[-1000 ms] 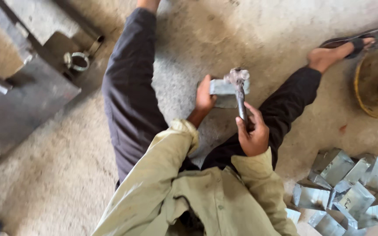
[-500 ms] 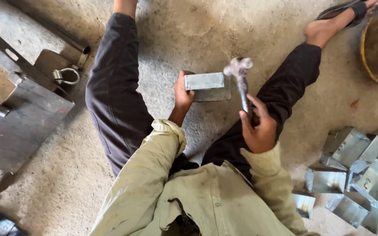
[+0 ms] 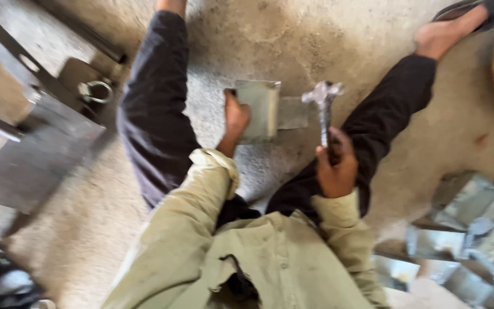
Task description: The person sits on the floor and uses a hammer to strike small rectangular metal blocks placed on a metal anvil. The person repeatedly picks up blocks, positions them on the anvil, and strikes them to shape or flatten the metal before moving them aside.
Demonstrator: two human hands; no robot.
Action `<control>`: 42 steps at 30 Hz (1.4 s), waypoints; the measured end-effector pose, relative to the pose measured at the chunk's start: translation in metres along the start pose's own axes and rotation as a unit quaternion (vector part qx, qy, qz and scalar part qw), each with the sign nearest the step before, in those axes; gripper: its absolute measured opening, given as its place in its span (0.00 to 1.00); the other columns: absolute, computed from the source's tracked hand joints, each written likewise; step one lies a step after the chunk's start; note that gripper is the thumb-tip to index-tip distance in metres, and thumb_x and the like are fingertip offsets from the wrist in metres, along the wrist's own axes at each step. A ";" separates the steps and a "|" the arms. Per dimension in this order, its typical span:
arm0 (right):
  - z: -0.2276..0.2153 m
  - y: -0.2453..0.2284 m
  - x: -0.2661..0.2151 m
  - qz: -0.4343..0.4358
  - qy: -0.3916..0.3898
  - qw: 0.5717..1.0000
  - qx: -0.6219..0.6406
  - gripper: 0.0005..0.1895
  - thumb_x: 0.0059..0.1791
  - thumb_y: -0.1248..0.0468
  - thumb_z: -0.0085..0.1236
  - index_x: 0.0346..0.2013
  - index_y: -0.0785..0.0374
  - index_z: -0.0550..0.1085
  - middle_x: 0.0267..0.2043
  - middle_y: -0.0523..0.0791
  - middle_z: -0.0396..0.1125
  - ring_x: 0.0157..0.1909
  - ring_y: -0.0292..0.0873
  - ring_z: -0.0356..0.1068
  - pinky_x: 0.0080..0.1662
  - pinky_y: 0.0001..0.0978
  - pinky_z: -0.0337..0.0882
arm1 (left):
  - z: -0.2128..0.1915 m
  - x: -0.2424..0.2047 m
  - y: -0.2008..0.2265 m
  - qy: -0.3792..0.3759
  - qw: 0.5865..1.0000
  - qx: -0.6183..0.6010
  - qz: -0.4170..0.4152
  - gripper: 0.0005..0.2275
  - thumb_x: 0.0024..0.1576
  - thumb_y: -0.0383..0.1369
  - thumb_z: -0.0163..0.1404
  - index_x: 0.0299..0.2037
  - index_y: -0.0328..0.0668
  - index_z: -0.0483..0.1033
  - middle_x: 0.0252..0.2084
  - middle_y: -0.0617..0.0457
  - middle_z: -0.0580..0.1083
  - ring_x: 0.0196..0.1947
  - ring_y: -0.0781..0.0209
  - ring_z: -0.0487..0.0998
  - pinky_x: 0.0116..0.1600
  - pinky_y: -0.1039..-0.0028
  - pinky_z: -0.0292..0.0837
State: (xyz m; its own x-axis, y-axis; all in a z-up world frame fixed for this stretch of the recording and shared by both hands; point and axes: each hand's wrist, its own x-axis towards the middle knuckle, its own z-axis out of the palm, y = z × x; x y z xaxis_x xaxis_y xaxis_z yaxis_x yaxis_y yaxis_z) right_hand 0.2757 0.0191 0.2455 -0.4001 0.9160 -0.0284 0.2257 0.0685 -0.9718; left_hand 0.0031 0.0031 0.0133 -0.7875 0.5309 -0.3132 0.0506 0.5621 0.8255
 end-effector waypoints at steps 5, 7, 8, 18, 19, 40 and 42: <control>0.025 0.060 -0.015 0.064 -0.013 0.993 -0.098 0.23 0.52 0.69 0.61 0.63 0.62 0.70 0.31 0.44 0.69 0.26 0.34 0.64 0.30 0.27 0.65 | -0.005 0.004 -0.017 -0.039 0.999 0.015 0.012 0.30 0.48 0.21 0.45 0.66 0.32 0.59 0.60 0.25 0.66 0.59 0.27 0.69 0.65 0.53 0.65; 0.033 0.074 -0.008 0.046 -0.012 0.981 -0.190 0.25 0.51 0.70 0.62 0.63 0.61 0.70 0.32 0.47 0.71 0.27 0.36 0.67 0.33 0.30 0.68 | -0.015 0.004 0.009 -0.021 0.999 0.011 0.036 0.30 0.48 0.21 0.46 0.65 0.33 0.59 0.59 0.27 0.65 0.59 0.28 0.69 0.64 0.52 0.64; 0.034 0.078 -0.008 0.053 -0.018 0.978 -0.199 0.26 0.50 0.70 0.62 0.64 0.60 0.69 0.31 0.48 0.71 0.27 0.36 0.68 0.33 0.31 0.68 | -0.022 -0.003 0.022 0.000 0.999 0.029 0.025 0.29 0.48 0.22 0.47 0.64 0.34 0.60 0.59 0.27 0.65 0.58 0.28 0.69 0.64 0.51 0.64; 0.034 0.100 -0.002 0.152 -0.036 0.987 0.025 0.24 0.52 0.71 0.58 0.63 0.60 0.67 0.32 0.41 0.68 0.25 0.30 0.61 0.27 0.25 0.61 | -0.033 -0.096 0.112 -0.166 0.939 0.219 0.205 0.26 0.46 0.29 0.58 0.57 0.39 0.67 0.50 0.37 0.77 0.41 0.32 0.79 0.40 0.50 0.74; 0.033 0.101 0.000 0.155 -0.034 0.987 0.031 0.24 0.52 0.71 0.59 0.63 0.60 0.67 0.31 0.42 0.68 0.24 0.30 0.61 0.26 0.25 0.61 | -0.031 -0.093 0.112 -0.171 0.950 0.211 0.156 0.23 0.52 0.28 0.54 0.60 0.38 0.67 0.49 0.37 0.77 0.40 0.37 0.80 0.41 0.55 0.77; -0.038 0.067 0.016 0.096 -0.131 0.957 -0.239 0.24 0.46 0.69 0.61 0.57 0.65 0.74 0.38 0.54 0.73 0.32 0.46 0.75 0.37 0.39 0.74 | -0.056 -0.033 0.036 -0.158 0.964 -0.189 0.101 0.13 0.61 0.23 0.49 0.55 0.26 0.74 0.44 0.44 0.80 0.42 0.59 0.79 0.48 0.71 0.75; -0.055 0.063 0.012 0.021 -0.125 0.952 -0.280 0.20 0.46 0.69 0.62 0.54 0.65 0.77 0.42 0.54 0.76 0.40 0.49 0.76 0.42 0.39 0.74 | -0.056 -0.028 0.031 -0.164 0.977 -0.109 0.078 0.15 0.58 0.23 0.50 0.55 0.28 0.74 0.42 0.44 0.80 0.41 0.59 0.80 0.45 0.72 0.75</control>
State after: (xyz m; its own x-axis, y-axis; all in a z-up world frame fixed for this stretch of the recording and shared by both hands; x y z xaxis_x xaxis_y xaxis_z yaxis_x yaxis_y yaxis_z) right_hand 0.3337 0.0564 0.1964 -0.5627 0.8051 -0.1874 0.6561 0.2971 -0.6937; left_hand -0.0071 -0.0297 0.0743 -0.5396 0.7940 -0.2801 -0.0068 0.3286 0.9444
